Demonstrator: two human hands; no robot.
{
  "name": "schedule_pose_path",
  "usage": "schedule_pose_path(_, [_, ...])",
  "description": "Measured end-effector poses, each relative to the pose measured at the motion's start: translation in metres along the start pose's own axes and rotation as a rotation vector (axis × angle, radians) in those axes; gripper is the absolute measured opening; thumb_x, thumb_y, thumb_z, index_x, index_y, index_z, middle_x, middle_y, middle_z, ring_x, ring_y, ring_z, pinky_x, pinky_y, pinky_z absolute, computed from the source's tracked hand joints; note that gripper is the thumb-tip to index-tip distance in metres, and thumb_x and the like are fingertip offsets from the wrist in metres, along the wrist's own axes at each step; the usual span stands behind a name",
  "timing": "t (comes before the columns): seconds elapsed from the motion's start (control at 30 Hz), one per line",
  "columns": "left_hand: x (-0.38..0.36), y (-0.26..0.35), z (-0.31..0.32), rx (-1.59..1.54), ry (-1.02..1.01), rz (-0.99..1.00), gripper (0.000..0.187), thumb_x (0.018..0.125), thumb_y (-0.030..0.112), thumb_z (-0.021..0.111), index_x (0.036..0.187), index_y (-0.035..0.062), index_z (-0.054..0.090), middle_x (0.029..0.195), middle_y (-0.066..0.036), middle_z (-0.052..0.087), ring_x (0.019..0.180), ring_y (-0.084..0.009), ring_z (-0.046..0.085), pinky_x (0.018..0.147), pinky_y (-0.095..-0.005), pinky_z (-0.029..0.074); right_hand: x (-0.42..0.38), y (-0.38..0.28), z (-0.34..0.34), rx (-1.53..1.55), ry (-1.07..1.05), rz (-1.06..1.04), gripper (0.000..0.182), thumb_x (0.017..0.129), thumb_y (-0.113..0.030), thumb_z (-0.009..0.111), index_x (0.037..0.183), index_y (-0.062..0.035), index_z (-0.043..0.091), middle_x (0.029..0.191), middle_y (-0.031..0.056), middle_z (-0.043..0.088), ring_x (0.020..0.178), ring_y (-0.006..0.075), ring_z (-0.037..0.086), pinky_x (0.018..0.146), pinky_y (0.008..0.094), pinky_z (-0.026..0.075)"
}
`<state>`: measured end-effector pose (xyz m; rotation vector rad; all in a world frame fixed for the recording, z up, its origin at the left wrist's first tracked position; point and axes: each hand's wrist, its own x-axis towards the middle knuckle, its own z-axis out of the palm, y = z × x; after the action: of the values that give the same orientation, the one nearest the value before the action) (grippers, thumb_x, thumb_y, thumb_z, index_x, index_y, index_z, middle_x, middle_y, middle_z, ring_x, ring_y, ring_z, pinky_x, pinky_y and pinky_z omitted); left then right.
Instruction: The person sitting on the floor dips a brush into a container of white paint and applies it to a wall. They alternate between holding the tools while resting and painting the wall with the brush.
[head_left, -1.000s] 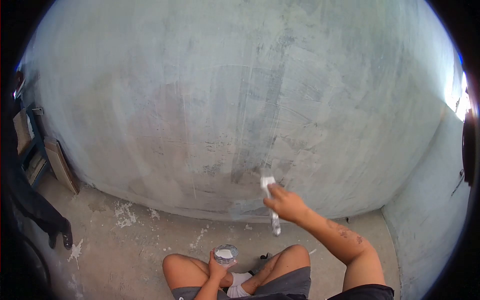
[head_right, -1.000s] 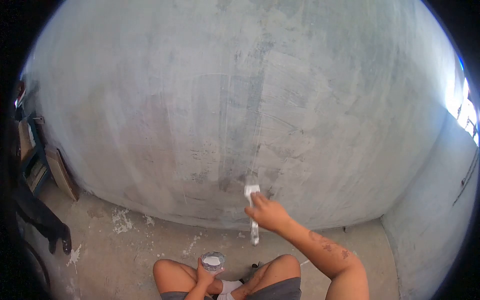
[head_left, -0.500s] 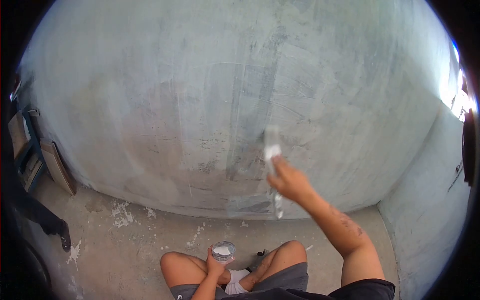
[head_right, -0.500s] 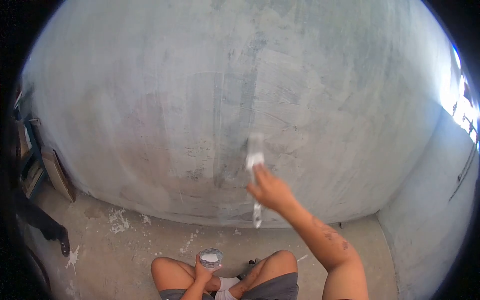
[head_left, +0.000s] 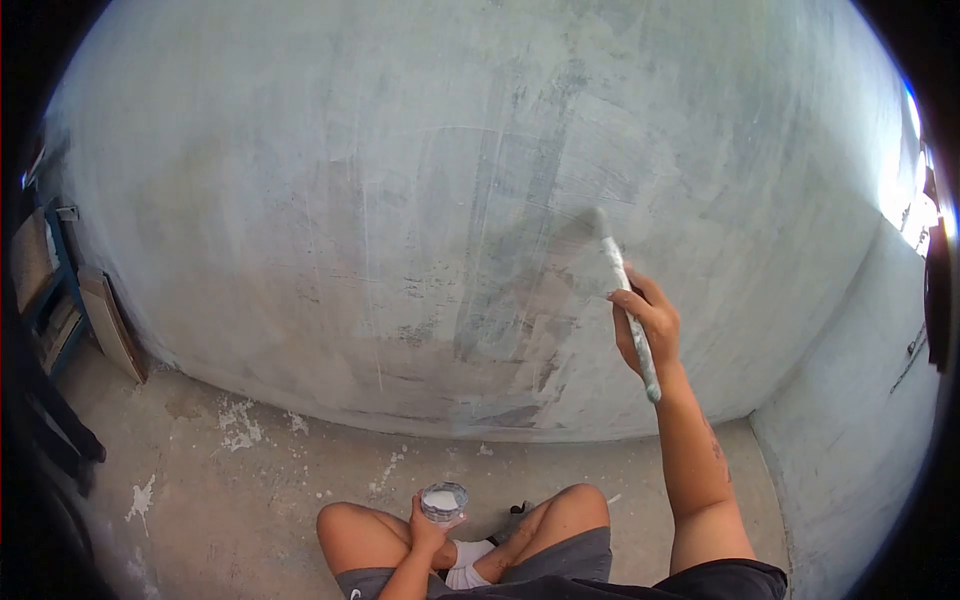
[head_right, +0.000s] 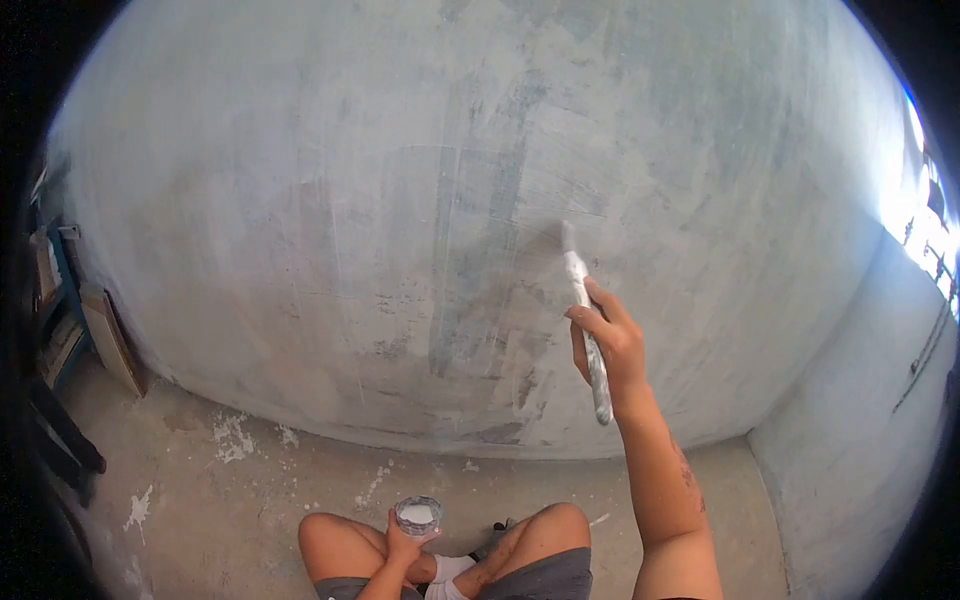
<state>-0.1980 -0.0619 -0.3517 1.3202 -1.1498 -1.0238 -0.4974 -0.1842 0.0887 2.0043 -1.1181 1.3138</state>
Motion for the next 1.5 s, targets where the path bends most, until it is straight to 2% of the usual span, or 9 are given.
schedule_pose_path(0.13, [0.003, -0.025, 0.003, 0.014, -0.008, 0.020, 0.102, 0.052, 0.030, 0.101, 0.134, 0.0008, 0.047, 0.123, -0.016, 0.066, 0.112, -0.0271, 0.065, 0.094, -0.0376, 0.052, -0.032, 0.007, 0.021, -0.263, -0.141, -0.320, 0.011, 0.086, -0.014, 0.073, 0.096, -0.0113, 0.072, 0.135, 0.0275, 0.058, 0.126, 0.0442, 0.058, 0.096, 0.0426, 0.056])
schedule_pose_path(0.33, [-0.002, -0.007, 0.000, 0.021, -0.016, -0.018, 0.103, 0.052, 0.030, 0.101, 0.134, 0.0000, 0.047, 0.122, -0.017, 0.066, 0.112, -0.0272, 0.065, 0.095, -0.0375, 0.052, -0.195, -0.003, 0.127, -0.123, -0.744, -0.268, 0.020, 0.094, -0.020, 0.062, 0.112, -0.0133, 0.068, 0.142, 0.0290, 0.051, 0.127, 0.0439, 0.056, 0.089, 0.0453, 0.059])
schedule_pose_path(0.43, [-0.001, -0.017, 0.000, 0.015, -0.007, -0.036, 0.103, 0.052, 0.030, 0.101, 0.134, -0.0005, 0.046, 0.122, -0.017, 0.066, 0.111, -0.0270, 0.065, 0.095, -0.0372, 0.052, -0.207, -0.036, 0.126, -0.088, -0.938, -0.151, 0.021, 0.086, -0.018, 0.065, 0.108, -0.0148, 0.068, 0.140, 0.0224, 0.054, 0.126, 0.0388, 0.058, 0.090, 0.0437, 0.058])
schedule_pose_path(0.6, [-0.005, 0.008, -0.006, 0.026, -0.008, -0.047, 0.106, 0.052, 0.029, 0.101, 0.136, -0.0018, 0.044, 0.123, -0.018, 0.065, 0.112, -0.0272, 0.065, 0.095, -0.0369, 0.052, -0.157, -0.020, 0.103, -0.024, -0.864, 0.050, 0.035, 0.085, -0.007, 0.063, 0.118, -0.0172, 0.064, 0.144, 0.0223, 0.051, 0.133, 0.0368, 0.052, 0.099, 0.0465, 0.052])
schedule_pose_path(0.8, [-0.001, -0.010, 0.001, 0.065, -0.020, -0.039, 0.109, 0.052, 0.029, 0.101, 0.138, -0.0025, 0.042, 0.124, -0.019, 0.065, 0.112, -0.0286, 0.065, 0.095, -0.0384, 0.053, -0.072, -0.022, 0.044, -0.011, -0.330, -0.007, 0.024, 0.082, -0.008, 0.067, 0.105, -0.0142, 0.068, 0.138, 0.0233, 0.056, 0.124, 0.0395, 0.059, 0.092, 0.0441, 0.056])
schedule_pose_path(0.87, [0.000, -0.004, 0.001, 0.040, -0.030, -0.051, 0.109, 0.052, 0.030, 0.101, 0.138, -0.0026, 0.042, 0.124, -0.019, 0.065, 0.112, -0.0289, 0.065, 0.095, -0.0388, 0.053, -0.071, -0.023, 0.044, -0.164, -0.173, -0.193, 0.017, 0.081, -0.011, 0.070, 0.098, -0.0144, 0.068, 0.135, 0.0243, 0.058, 0.119, 0.0421, 0.062, 0.088, 0.0416, 0.058])
schedule_pose_path(1.2, [-0.002, -0.003, -0.003, 0.049, 0.014, -0.047, 0.105, 0.052, 0.031, 0.101, 0.134, -0.0021, 0.044, 0.123, -0.019, 0.065, 0.112, -0.0288, 0.065, 0.094, -0.0385, 0.053, -0.259, -0.035, 0.134, -0.051, -1.018, -0.047, 0.023, 0.087, -0.020, 0.064, 0.109, -0.0152, 0.069, 0.142, 0.0228, 0.053, 0.134, 0.0385, 0.051, 0.094, 0.0430, 0.056])
schedule_pose_path(1.33, [-0.001, -0.002, -0.004, 0.028, 0.011, -0.051, 0.105, 0.052, 0.030, 0.101, 0.135, -0.0021, 0.044, 0.123, -0.019, 0.065, 0.112, -0.0284, 0.065, 0.095, -0.0381, 0.053, -0.232, -0.026, 0.125, -0.027, -0.907, -0.043, 0.027, 0.086, -0.014, 0.064, 0.112, -0.0153, 0.069, 0.142, 0.0208, 0.054, 0.131, 0.0386, 0.054, 0.095, 0.0432, 0.055])
schedule_pose_path(1.5, [0.002, -0.020, 0.002, 0.034, -0.010, -0.047, 0.106, 0.053, 0.029, 0.101, 0.136, -0.0023, 0.044, 0.124, -0.019, 0.064, 0.112, -0.0283, 0.064, 0.095, -0.0384, 0.052, -0.115, -0.024, 0.076, -0.010, -0.491, 0.016, 0.029, 0.080, -0.007, 0.069, 0.107, -0.0148, 0.068, 0.142, 0.0235, 0.052, 0.132, 0.0392, 0.053, 0.097, 0.0435, 0.055])
